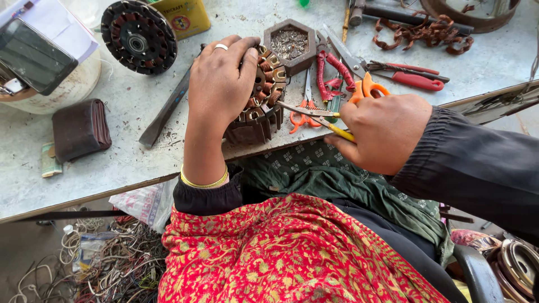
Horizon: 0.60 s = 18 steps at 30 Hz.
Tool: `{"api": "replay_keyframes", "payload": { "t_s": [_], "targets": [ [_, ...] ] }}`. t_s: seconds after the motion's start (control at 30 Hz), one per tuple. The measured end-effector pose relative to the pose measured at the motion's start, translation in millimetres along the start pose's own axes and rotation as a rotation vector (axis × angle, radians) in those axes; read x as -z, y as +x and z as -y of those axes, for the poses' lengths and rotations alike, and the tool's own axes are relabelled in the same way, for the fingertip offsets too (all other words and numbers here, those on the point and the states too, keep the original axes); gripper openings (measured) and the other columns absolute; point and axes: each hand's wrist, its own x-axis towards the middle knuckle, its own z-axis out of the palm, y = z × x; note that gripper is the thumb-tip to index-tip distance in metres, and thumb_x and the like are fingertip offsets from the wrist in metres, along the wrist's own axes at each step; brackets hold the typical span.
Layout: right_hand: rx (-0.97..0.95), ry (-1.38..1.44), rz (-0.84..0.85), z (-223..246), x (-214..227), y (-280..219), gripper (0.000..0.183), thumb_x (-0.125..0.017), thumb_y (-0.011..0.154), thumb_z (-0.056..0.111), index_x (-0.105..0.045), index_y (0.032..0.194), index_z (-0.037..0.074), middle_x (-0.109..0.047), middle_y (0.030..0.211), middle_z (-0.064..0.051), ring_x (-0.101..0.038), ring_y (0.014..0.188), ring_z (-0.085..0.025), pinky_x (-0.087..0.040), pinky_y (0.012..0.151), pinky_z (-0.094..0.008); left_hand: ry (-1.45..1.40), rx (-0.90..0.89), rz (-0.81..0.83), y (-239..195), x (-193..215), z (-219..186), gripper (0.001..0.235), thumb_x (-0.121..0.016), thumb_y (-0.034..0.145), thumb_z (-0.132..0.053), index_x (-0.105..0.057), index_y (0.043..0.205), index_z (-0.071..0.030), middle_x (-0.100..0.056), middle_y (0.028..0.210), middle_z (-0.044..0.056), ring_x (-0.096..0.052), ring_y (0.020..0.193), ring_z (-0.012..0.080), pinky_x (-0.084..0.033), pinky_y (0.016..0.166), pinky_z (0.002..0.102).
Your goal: The person uses pliers and a screwdriver to remove copper wire coils from a stator assembly clamped in a vise. They rotate the stator to access different slots and continue extracting wire segments throughout the clip.
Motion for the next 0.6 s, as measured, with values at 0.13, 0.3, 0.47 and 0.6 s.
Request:
{"api": "replay_keyframes", "payload": {
  "t_s": [0.13,0.3,0.47,0.6],
  "targets": [
    [-0.008,0.018,0.004,1.4,7.2,-0.8,0.055,-0.055,0.09,0.059,-0.067,0.088,0.005,-0.07,0.073,-0.015,-0.071,0.069,-0.035,-0.057,0.065,-0.047,-0.008,0.016,0.018,-0.7,0.6,-0.2,0.035,-0.051,0.105,-0.031,-0.073,0.126,-0.013,-0.069,0.13,0.014,-0.059,0.123,0.0362,-0.042,0.104,0.049],
    [-0.083,0.186,0.204,3.5,24.2,7.5,0.057,-0.052,0.089,0.059,-0.072,0.091,0.006,-0.073,0.082,-0.017,-0.071,0.081,-0.036,-0.055,0.079,-0.048,-0.005,0.018,0.018,0.7,-0.3,0.5,0.035,-0.05,0.106,-0.031,-0.073,0.126,-0.013,-0.068,0.131,0.015,-0.058,0.124,0.0362,-0.042,0.105,0.048],
    [-0.283,0.377,0.503,7.9,47.0,21.0,0.057,-0.052,0.096,0.055,-0.077,0.091,0.003,-0.079,0.084,-0.016,-0.076,0.083,-0.03,-0.056,0.084,-0.043,0.011,0.009,0.016,0.1,0.8,-1.6,0.035,-0.05,0.105,-0.03,-0.073,0.125,-0.013,-0.069,0.13,0.014,-0.059,0.122,0.0358,-0.042,0.104,0.049],
    [-0.09,0.153,0.209,18.8,41.1,13.0,0.052,-0.055,0.092,0.052,-0.076,0.083,0.005,-0.074,0.085,-0.018,-0.071,0.084,-0.035,-0.054,0.082,-0.047,0.02,-0.002,0.014,-0.2,-0.2,-1.7,0.034,-0.05,0.106,-0.03,-0.073,0.125,-0.013,-0.069,0.129,0.013,-0.059,0.12,0.0363,-0.042,0.102,0.048]
  ]
}}
